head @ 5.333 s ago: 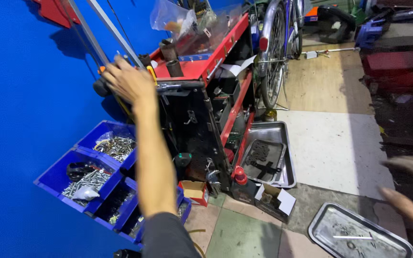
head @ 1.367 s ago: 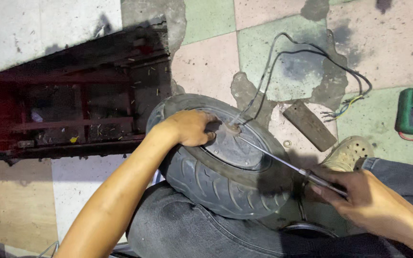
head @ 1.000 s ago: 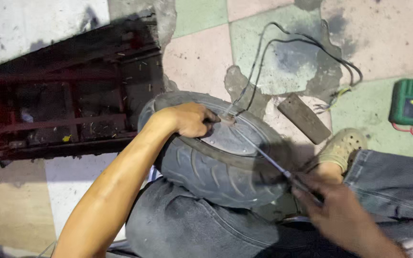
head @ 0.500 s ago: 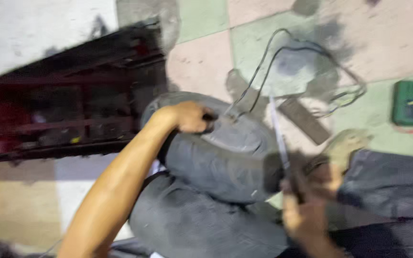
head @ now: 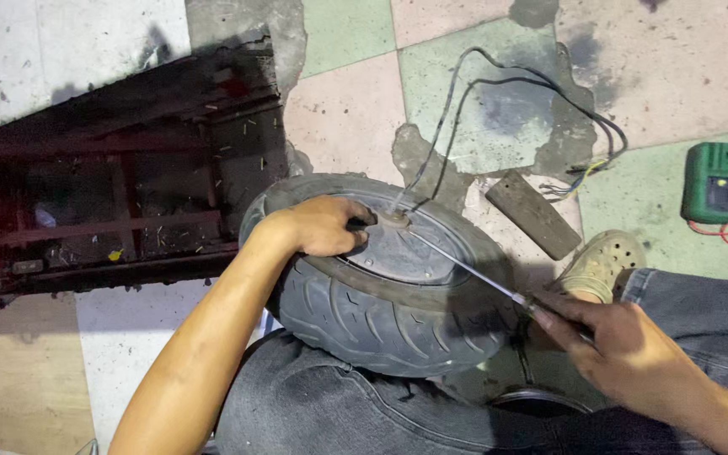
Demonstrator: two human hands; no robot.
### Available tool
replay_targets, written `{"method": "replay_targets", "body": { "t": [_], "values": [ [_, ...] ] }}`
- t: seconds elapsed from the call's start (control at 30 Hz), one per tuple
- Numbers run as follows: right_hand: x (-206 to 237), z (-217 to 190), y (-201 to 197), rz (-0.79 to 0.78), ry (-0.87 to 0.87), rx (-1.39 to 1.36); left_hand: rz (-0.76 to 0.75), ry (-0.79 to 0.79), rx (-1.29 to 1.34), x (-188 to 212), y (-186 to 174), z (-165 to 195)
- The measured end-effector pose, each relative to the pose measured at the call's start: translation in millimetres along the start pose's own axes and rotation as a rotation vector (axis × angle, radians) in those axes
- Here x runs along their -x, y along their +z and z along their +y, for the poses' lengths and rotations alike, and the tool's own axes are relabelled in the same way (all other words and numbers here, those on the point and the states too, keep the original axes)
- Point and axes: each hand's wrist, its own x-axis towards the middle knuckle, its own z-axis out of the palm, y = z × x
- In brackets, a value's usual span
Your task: The person removes a plastic cover from a small tire using a screwdriver, then separates the tire from the wheel hub. The person places the tire and hub components on the floor.
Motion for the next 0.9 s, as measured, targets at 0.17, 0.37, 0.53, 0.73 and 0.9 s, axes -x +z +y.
{"method": "replay_targets", "body": {
  "t": [0.17,0.37,0.53,0.73,0.9],
  "values": [
    [1,4,13,0.031,-0.02,-0.003,-0.017,-0.011,-0.023,1,-3,5],
    [-38,14,-40,-0.122,-0.151,0.068,-0.017,0.019,-0.037,-8,-4,6],
    [-65,4,-88,-0.257,-0.127,0.15,-0.017,0.089,-0.065,-18,-9,5],
    [-32,-13,-57,0.057,-0.277,0.16,-0.022,0.052,-0.068,-19,-15,2],
    [-15,-29,-41,-0.066,-0.002,0.135,0.001,0.077,-0.021,-16,-16,1]
  ]
}}
